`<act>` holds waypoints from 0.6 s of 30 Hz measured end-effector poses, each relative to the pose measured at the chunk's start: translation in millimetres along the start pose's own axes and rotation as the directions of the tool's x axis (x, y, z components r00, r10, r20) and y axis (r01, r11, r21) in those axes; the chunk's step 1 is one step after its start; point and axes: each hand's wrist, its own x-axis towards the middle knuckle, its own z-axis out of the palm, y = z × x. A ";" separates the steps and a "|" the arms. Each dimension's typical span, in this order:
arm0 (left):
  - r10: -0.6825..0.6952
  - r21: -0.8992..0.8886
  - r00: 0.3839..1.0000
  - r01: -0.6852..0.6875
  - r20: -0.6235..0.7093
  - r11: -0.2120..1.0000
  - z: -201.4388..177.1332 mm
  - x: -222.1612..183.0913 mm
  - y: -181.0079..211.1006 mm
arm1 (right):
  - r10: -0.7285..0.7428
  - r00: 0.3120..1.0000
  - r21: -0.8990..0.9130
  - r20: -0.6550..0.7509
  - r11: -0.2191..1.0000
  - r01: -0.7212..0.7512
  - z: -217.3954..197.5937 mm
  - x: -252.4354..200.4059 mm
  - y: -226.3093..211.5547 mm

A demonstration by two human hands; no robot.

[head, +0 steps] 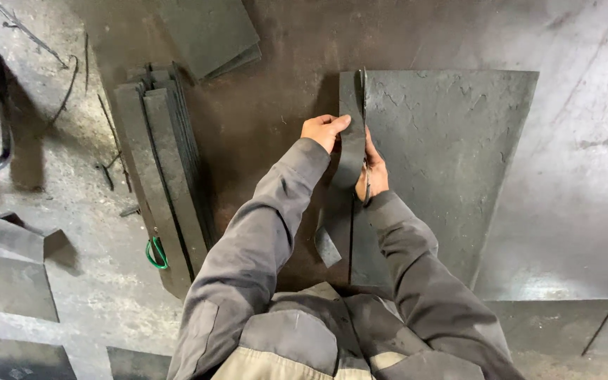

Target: The recorder is using a pair of scissors to cut strips from a large black rubber sheet on a metal workbench.

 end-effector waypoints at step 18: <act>0.448 -0.142 0.893 -0.439 0.039 0.887 -6.3 -226.8 23.6 | -0.177 0.970 -0.669 -0.167 0.743 0.020 -33.6 -107.4 -17.5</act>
